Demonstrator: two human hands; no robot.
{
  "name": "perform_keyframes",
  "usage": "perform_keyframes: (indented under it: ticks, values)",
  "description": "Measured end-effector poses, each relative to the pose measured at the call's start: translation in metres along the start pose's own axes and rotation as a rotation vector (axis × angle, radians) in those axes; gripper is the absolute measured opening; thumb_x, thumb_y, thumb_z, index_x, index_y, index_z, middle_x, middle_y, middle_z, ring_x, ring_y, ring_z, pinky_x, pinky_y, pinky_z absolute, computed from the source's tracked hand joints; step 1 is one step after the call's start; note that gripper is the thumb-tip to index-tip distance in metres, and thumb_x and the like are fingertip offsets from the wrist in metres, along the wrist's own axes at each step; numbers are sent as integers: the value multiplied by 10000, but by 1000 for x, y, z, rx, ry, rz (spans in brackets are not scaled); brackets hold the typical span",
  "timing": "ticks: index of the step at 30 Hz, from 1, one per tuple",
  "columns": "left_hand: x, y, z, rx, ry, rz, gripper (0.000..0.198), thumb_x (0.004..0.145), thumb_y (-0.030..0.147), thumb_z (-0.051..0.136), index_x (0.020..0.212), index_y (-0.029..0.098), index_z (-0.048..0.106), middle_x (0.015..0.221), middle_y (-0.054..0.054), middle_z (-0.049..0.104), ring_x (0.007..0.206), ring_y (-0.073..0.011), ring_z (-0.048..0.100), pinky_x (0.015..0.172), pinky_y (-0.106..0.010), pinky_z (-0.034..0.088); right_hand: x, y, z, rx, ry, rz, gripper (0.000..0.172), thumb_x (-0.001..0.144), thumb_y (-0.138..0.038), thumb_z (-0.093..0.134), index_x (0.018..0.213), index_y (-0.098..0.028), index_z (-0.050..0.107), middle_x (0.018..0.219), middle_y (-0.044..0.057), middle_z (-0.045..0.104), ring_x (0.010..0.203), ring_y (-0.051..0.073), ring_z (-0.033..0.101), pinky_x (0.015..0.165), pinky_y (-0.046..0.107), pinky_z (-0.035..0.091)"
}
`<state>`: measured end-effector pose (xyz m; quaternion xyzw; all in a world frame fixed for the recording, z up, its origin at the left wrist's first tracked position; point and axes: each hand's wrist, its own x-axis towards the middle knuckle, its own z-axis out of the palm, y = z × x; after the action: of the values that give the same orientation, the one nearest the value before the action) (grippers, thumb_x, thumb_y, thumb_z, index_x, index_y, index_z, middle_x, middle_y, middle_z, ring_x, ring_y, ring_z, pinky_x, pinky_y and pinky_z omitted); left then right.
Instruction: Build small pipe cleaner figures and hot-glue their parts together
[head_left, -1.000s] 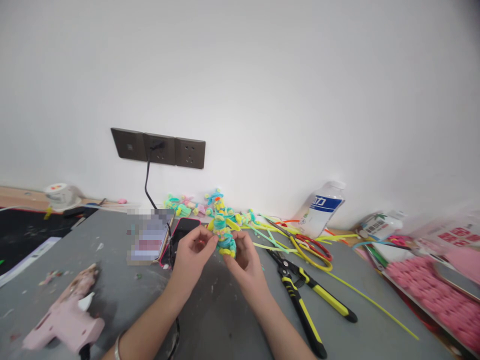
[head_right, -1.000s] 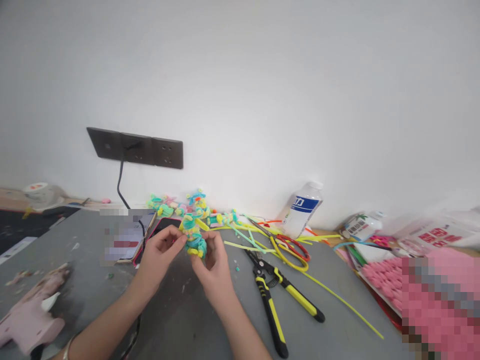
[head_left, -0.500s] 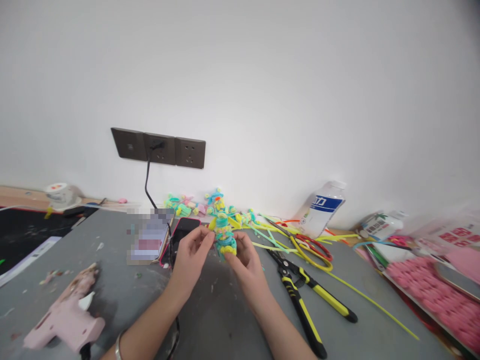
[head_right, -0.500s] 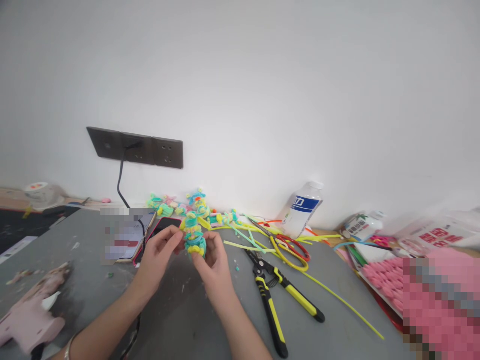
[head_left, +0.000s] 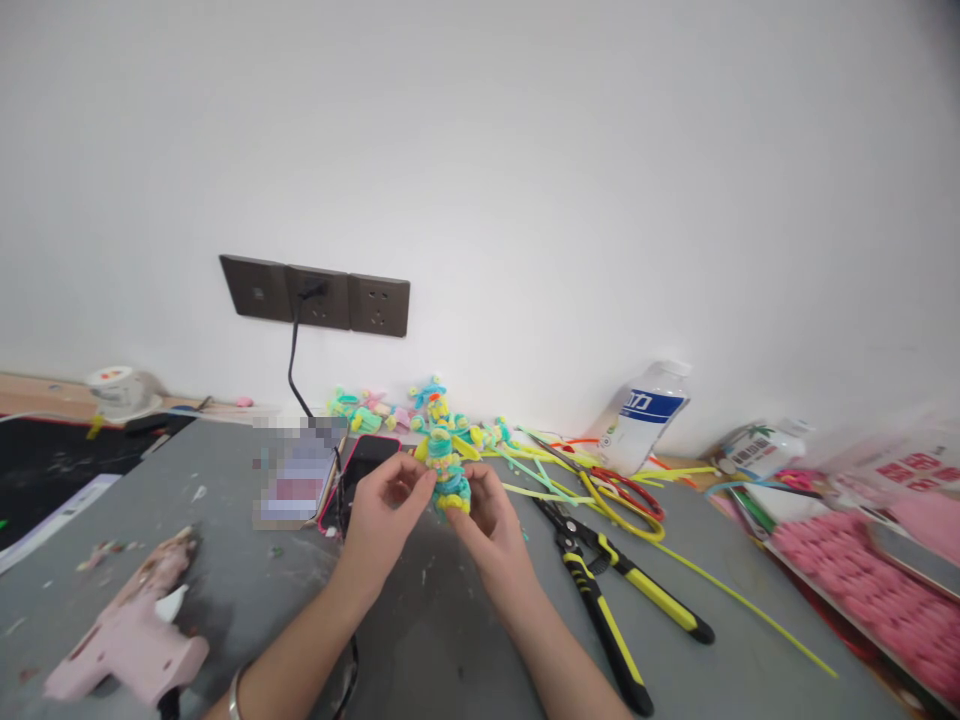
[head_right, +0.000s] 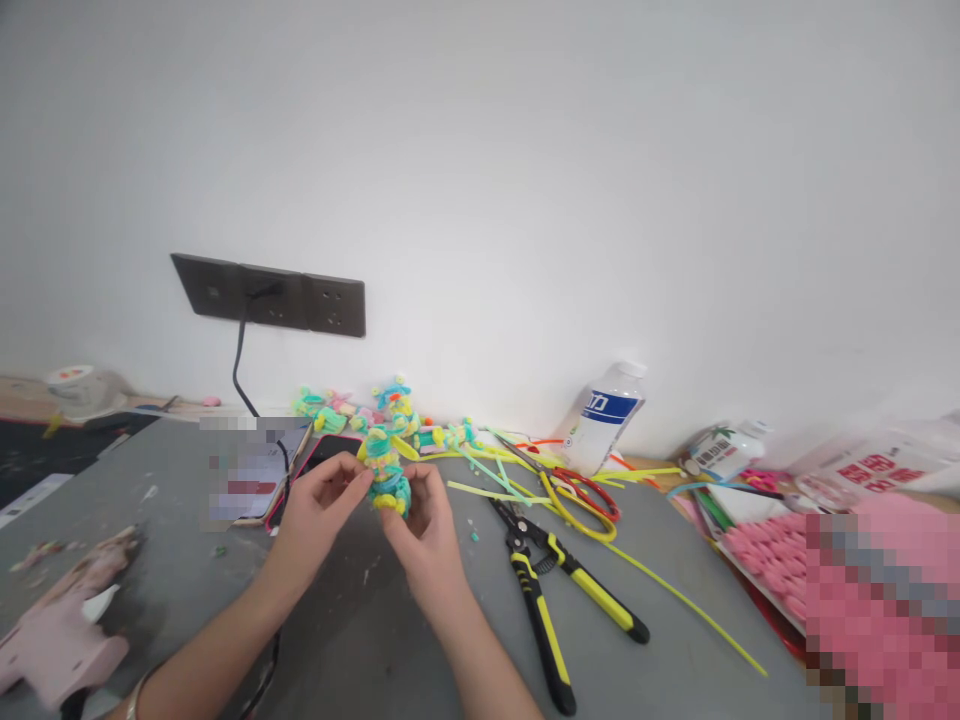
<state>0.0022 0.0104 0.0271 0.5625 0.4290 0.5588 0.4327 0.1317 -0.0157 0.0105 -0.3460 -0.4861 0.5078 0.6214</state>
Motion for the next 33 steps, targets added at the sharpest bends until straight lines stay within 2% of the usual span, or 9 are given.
perform_keyframes:
  ticks: [19,33]
  values:
    - [0,-1,0,34,7,17,221,776,297,629,612,181,536,583,39,516,562,-116,478,540,-222,375,0,-2,0,1,-24,-17,290,780,-328,724,936,-236,498,900,13,568,788,168,527,681,256,430]
    - [-1,-2,-1,49,2,26,225,788,305,616,621,181,531,592,44,507,558,-111,467,540,-220,370,0,-1,0,6,-6,-33,286,768,-306,733,928,-229,508,881,10,580,762,155,531,656,241,435]
